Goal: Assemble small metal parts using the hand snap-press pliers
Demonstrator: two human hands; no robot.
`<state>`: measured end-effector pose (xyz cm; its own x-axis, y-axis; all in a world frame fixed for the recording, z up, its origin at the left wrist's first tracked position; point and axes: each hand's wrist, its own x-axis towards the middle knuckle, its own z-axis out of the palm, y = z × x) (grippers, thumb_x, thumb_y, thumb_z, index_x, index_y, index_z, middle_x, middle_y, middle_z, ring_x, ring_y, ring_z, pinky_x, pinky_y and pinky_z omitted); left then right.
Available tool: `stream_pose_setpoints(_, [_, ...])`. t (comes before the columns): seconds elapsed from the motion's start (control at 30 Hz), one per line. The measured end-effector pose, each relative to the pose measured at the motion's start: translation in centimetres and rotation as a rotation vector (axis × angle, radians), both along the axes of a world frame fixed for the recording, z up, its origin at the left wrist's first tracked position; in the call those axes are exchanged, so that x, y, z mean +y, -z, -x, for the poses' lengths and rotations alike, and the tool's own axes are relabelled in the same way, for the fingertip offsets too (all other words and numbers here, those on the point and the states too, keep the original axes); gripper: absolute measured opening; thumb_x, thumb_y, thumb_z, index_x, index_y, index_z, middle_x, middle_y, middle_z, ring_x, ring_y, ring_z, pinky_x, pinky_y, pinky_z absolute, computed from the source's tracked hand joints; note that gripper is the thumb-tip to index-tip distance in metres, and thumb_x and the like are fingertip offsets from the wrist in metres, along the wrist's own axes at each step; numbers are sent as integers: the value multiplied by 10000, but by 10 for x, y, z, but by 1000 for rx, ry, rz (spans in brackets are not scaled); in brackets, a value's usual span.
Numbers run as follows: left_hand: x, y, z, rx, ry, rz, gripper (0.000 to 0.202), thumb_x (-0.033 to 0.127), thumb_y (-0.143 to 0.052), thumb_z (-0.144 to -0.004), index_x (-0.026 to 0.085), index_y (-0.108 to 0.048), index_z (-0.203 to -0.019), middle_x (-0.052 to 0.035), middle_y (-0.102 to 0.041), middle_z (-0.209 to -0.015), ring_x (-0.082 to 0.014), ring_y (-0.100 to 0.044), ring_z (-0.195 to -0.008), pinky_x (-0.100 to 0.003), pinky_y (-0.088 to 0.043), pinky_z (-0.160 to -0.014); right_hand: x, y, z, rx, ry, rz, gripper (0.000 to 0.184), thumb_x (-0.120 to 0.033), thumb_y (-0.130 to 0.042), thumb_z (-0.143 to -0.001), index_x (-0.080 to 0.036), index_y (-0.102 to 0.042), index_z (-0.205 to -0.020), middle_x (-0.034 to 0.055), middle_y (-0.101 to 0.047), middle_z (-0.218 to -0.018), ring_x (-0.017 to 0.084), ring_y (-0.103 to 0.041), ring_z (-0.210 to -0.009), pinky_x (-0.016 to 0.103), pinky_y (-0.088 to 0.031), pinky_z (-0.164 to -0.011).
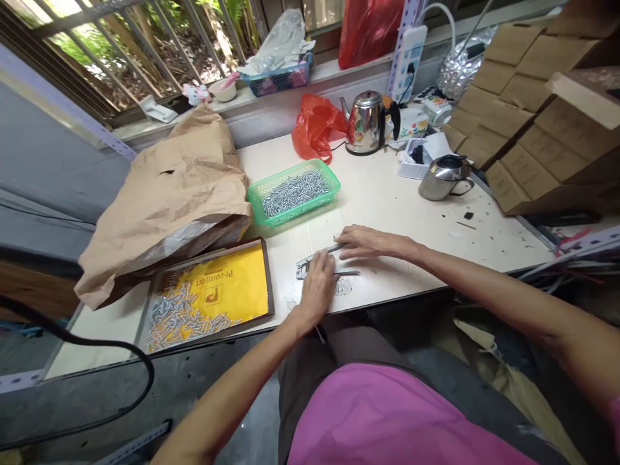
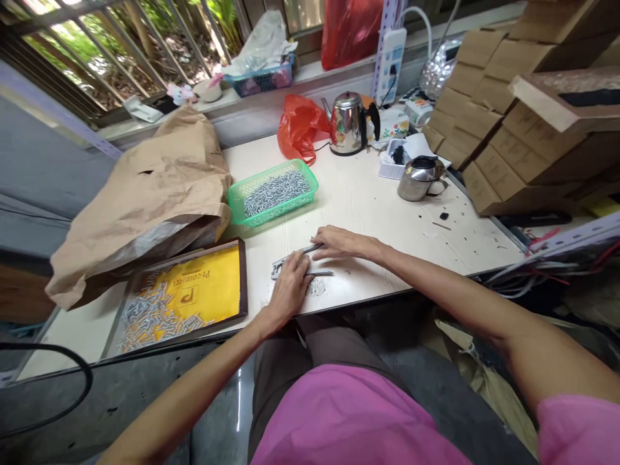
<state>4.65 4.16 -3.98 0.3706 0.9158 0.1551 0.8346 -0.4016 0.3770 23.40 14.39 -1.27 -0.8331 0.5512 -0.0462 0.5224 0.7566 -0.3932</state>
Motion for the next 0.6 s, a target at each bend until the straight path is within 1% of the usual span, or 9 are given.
stream_pose_setpoints(0.07, [-16,6,-10,-45,25,-24,358,206,-436,-932,162,-491,-1283,-165,-419,-1441,-294,-306,-1391,-509,-380,-1070,3,1,1,14,72,-25,303,-321,-542,-920,-130,-621,-1142,112,-590,-1022,207,-540,-936,295,-398,-792])
stream_pose_setpoints(0.17, [-33,12,-24,-82,102,-13,362,266,-427,-948,171,-501,-1289,-139,-462,-1427,-293,-311,-1398,-516,-353,-1099,9,6,9,-58,151,-134,190,-203,-543,-896,-125,-654,-1029,110,-603,-999,219,-522,-949,303,-381,-791])
stream_pose_setpoints(0.27, [-40,13,-31,-103,118,8,372,307,-427,-954,173,-507,-1292,-126,-519,-1383,-296,-380,-1360,-553,-310,-1113,22,9,17,-86,148,-168,144,-201,-531,-902,-148,-664,-913,83,-623,-960,205,-518,-904,305,-368,-780])
stream_pose_setpoints(0.33, [-42,13,-31,-124,112,18,399,325,-457,-942,162,-499,-1304,-132,-511,-1391,-301,-378,-1360,-554,-299,-1117,29,6,22,-119,180,-163,136,-221,-552,-892,-154,-667,-919,81,-631,-954,208,-520,-899,309,-364,-767])
stream_pose_setpoints(0.4, [-42,13,-30,-147,114,28,431,334,-496,-924,151,-488,-1315,-139,-498,-1402,-303,-355,-1374,-548,-288,-1124,27,-1,30,-148,193,-187,157,-211,-553,-888,-152,-669,-975,93,-630,-967,218,-517,-908,316,-358,-753])
stream_pose_setpoints(0.43, [-41,13,-29,-161,118,33,441,332,-508,-918,150,-483,-1319,-141,-496,-1402,-300,-344,-1380,-547,-282,-1128,23,-5,37,-140,158,-206,177,-205,-547,-892,-158,-668,-1013,97,-625,-983,219,-511,-913,317,-355,-746])
stream_pose_setpoints(0.5, [-41,13,-28,-194,126,39,448,334,-521,-909,150,-484,-1316,-149,-504,-1388,-297,-345,-1379,-543,-284,-1127,6,-12,54,-86,-10,-236,197,-210,-543,-901,-202,-670,-1051,87,-610,-1013,216,-494,-923,314,-348,-731])
stream_pose_setpoints(0.53, [-42,13,-28,-210,122,45,439,337,-523,-906,148,-497,-1302,-155,-522,-1365,-299,-374,-1360,-536,-305,-1117,-3,-15,64,-56,-128,-246,180,-224,-552,-901,-231,-680,-1027,76,-605,-1019,218,-483,-935,314,-344,-726])
stream_pose_setpoints(0.6, [-44,15,-28,-226,103,77,399,344,-520,-903,138,-546,-1243,-165,-584,-1271,-311,-476,-1270,-516,-375,-1071,-23,-17,83,-33,-335,-274,118,-248,-581,-888,-246,-698,-900,66,-601,-996,231,-464,-959,327,-341,-722])
